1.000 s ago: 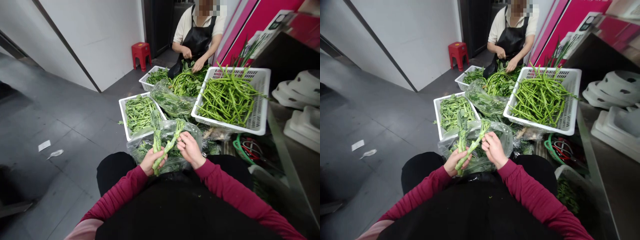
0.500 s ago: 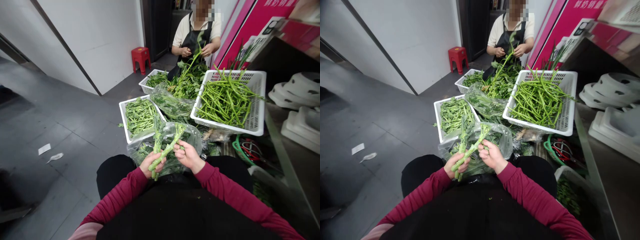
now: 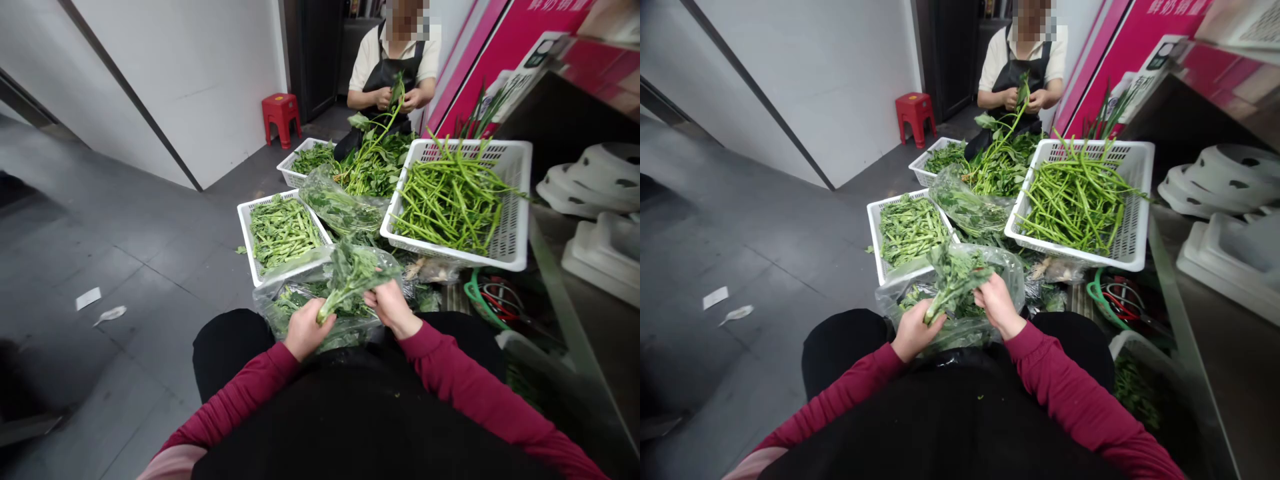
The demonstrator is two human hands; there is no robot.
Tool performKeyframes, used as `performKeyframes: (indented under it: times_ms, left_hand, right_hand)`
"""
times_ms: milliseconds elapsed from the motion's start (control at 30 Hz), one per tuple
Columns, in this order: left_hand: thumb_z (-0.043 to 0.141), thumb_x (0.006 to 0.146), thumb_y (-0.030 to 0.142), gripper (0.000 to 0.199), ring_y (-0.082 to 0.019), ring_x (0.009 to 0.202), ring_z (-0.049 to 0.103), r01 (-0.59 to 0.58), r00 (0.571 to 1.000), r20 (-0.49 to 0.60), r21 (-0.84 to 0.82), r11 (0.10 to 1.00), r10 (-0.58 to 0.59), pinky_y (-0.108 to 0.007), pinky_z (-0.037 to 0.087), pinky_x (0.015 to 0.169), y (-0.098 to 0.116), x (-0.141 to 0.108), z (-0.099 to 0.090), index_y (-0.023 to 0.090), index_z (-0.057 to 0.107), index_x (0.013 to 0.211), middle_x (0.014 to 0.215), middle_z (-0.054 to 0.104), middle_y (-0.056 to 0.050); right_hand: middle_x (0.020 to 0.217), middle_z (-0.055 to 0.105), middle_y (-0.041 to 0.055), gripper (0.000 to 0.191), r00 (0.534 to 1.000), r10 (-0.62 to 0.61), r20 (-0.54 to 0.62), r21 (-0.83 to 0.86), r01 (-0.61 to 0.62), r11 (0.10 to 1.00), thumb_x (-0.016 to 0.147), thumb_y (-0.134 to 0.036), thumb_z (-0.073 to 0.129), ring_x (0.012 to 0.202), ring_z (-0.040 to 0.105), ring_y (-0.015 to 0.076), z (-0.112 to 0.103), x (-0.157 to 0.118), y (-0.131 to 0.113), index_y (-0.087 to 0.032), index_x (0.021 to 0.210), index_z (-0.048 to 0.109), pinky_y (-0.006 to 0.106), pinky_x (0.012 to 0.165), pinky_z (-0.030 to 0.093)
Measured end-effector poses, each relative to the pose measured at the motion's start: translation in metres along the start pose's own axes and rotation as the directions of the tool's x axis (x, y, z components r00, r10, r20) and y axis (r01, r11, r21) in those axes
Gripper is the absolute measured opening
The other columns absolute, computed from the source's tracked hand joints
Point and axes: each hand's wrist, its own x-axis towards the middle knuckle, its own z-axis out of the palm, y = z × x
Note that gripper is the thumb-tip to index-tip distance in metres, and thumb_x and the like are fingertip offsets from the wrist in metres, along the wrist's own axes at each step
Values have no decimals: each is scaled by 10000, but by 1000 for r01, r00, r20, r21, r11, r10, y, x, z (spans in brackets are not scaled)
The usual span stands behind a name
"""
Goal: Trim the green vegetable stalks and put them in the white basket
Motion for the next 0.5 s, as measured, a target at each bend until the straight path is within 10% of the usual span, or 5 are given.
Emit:
performKeyframes:
  times_ms: [233, 367, 500]
  left_hand:
    - [616, 646, 190, 292, -211, 897, 549, -108, 993, 46, 45, 993, 106, -273, 393, 797, -6, -6, -2, 233, 624, 934, 960, 610, -79]
    - [635, 655, 291, 211, -154, 678, 559, 110, 994, 44, -190, 976, -103, -262, 433, 671, 4, -9, 4, 190, 573, 830, 755, 611, -38]
    - [626, 668, 376, 330, -87, 418, 468, 412, 911, 284, -596, 690, -298, -219, 389, 424, 17, -5, 9, 167, 450, 854, 610, 567, 11]
  right_hand:
    - [534, 442, -31, 213, 992, -75, -100, 2, 76, 997, 643, -373, 579, 432, 367, 96, 8, -3, -8, -220, 698, 442, 225, 372, 276]
    - [556, 425, -45, 162, 987, 152, 46, 336, -159, 928, 649, -217, 575, 377, 260, 46, 2, -2, 2, -209, 683, 417, 167, 324, 199]
    - [562, 393, -55, 143, 922, 274, 272, 494, -378, 783, 689, -112, 528, 359, 231, 26, -3, 4, 14, -198, 744, 428, 134, 320, 181]
